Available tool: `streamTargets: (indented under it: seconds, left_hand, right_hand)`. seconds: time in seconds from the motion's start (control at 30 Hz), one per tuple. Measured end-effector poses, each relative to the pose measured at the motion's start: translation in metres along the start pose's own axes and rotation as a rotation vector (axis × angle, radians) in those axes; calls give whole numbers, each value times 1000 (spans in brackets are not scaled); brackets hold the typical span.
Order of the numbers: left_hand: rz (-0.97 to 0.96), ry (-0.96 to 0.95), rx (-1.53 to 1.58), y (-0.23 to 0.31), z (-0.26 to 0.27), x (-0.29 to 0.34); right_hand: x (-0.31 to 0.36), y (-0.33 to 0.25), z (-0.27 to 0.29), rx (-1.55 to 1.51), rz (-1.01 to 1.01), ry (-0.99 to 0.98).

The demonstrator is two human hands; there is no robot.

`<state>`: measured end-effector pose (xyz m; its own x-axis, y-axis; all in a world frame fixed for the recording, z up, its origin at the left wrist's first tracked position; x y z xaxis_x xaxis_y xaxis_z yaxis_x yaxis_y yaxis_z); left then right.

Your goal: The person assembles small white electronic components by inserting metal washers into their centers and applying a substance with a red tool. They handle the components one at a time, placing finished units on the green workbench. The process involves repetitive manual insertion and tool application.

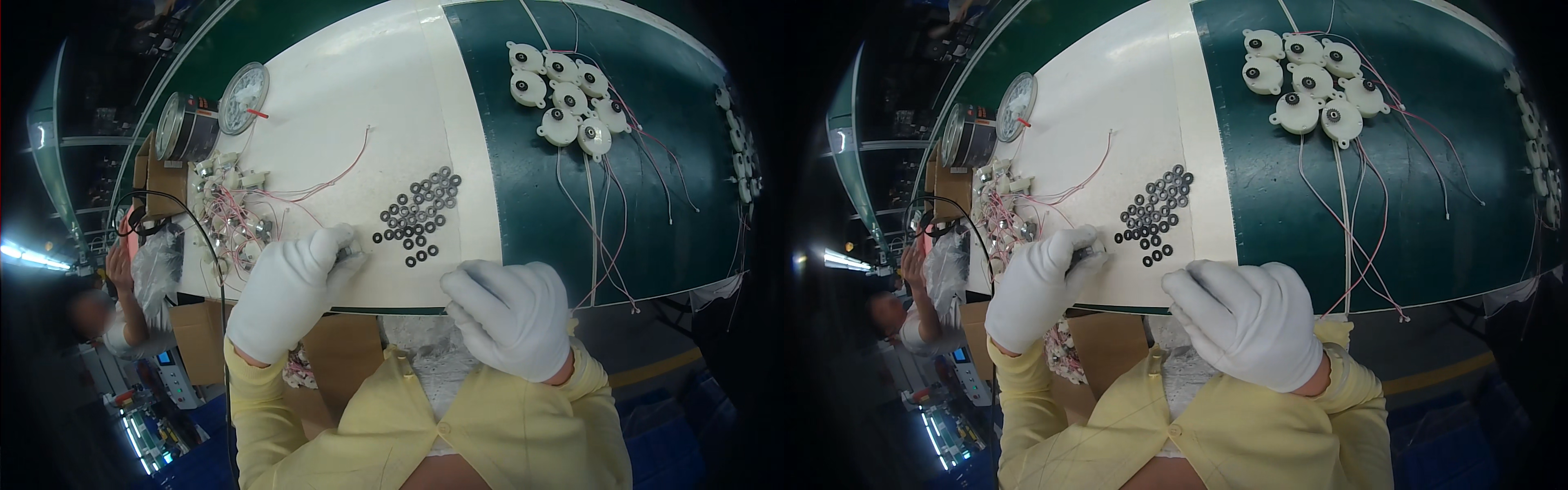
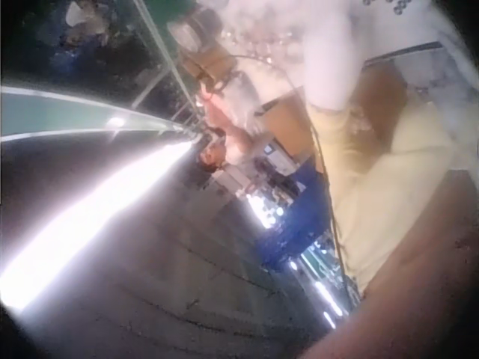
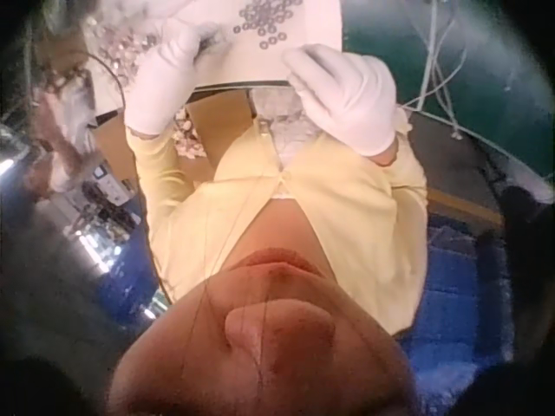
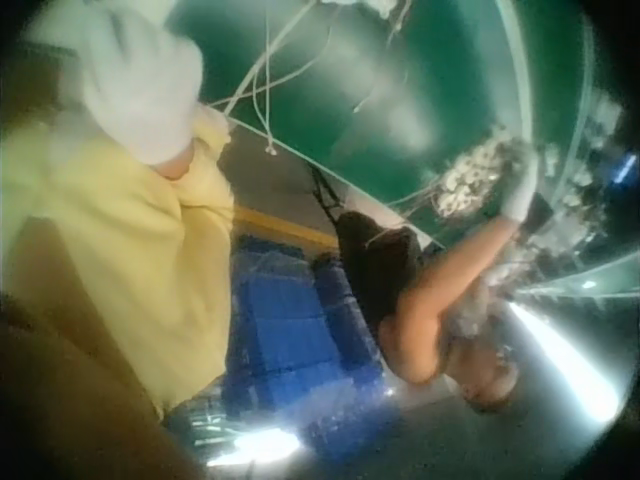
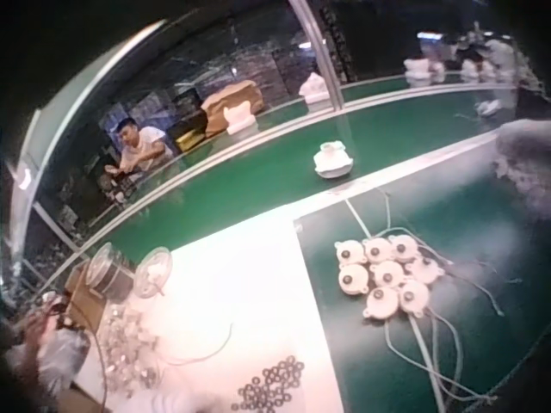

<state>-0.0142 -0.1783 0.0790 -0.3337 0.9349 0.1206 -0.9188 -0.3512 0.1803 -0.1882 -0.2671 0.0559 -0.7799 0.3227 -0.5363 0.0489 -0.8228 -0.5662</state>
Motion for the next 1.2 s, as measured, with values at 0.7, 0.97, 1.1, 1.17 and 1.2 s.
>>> streamTargets:
  seconds: [0.7,0.97,1.1,1.17,1.2]
  left_hand:
    - [436,256,1709,-63,-46,57]
    - [311,326,1255,-20,-16,79]
    - [258,229,1125,-30,-13,89]
    - [148,363,862,-42,13,86]
    - [79,452,672,-55,33,77]
  right_hand:
    - [-42,-26,-14,-428,-30,-19]
    - [-69,-64,-55,-561,109,16]
    - [-57,-43,0,-815,52,141]
    - [-47,-37,26,-1117,194,-97]
    - [-41,-35,45,-1261,336,-337]
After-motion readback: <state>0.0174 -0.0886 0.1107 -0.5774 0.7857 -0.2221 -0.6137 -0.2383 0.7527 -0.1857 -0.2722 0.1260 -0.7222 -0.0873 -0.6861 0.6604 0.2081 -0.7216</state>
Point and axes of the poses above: each hand's wrist, its own x-axis away from the middle knuckle, its own z-axis out of the back of the hand, y = z × x, the point moved 9 cm from there along -x, towards the middle knuckle, and after that the axes turned 4 degrees about z, right-handed, at the moved point
